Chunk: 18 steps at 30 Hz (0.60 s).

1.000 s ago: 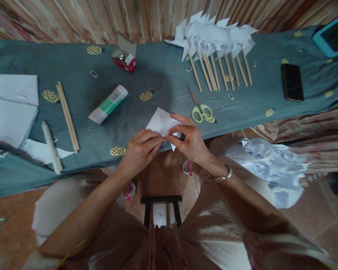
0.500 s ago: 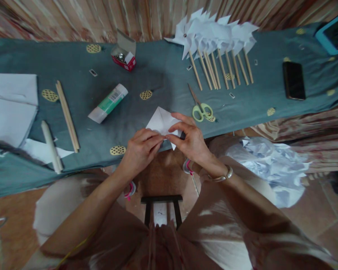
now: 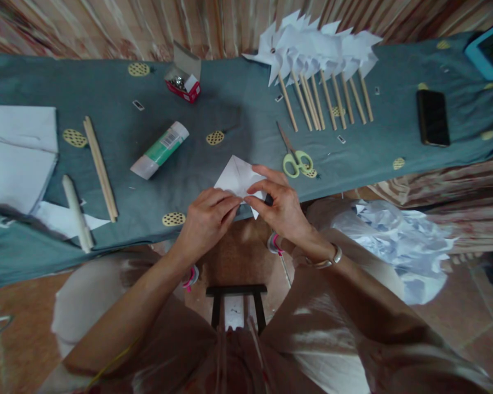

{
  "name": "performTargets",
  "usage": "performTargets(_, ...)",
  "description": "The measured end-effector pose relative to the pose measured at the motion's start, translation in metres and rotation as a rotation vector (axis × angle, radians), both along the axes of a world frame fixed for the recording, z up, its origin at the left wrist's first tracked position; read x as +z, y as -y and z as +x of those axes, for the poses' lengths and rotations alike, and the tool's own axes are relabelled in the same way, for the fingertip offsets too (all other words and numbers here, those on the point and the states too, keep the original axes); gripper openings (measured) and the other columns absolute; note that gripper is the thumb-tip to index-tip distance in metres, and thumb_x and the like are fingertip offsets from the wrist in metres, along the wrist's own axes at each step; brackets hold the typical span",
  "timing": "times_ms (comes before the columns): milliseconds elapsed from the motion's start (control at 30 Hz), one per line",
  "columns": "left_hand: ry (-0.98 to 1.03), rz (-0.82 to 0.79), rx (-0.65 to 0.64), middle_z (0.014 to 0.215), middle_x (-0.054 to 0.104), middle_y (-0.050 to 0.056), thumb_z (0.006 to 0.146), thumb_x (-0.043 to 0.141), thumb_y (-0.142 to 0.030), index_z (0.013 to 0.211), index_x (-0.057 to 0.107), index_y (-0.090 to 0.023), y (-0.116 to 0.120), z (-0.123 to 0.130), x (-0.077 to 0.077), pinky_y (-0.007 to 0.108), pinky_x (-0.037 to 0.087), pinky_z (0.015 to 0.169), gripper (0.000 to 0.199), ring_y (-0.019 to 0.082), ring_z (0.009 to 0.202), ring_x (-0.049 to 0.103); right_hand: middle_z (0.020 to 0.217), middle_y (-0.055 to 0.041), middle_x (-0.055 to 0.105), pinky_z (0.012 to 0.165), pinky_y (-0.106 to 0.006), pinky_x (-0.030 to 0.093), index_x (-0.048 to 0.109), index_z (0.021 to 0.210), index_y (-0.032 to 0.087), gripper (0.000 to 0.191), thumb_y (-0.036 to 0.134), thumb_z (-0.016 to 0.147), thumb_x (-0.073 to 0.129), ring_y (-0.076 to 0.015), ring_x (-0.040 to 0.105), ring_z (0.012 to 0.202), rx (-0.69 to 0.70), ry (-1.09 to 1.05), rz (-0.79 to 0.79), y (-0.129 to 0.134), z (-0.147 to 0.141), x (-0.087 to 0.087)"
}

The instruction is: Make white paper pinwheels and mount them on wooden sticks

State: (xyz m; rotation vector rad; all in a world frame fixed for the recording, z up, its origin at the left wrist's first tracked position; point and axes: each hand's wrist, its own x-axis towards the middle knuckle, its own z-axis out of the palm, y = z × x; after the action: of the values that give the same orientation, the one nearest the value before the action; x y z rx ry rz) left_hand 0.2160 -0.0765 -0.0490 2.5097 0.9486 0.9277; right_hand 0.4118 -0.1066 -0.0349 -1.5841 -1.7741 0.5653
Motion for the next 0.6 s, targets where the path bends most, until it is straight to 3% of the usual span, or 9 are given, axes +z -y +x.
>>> performTargets(600,-0.042,0.038,-0.014,0.096,0.072,0.007,0.095,0.057,-0.019,0.101,0.07,-0.016,0.0013,-0.0021,0.0018,0.032,0.055,0.08,0.015,0.018,0.088,0.068,0.133,-0.0067,0.063,0.109,-0.049,0.045,0.067,0.082,0.023,0.016,0.037,0.089,0.064,-0.0262,0.055,0.127,0.026,0.056,0.076,0.0023,-0.0014,-0.002)
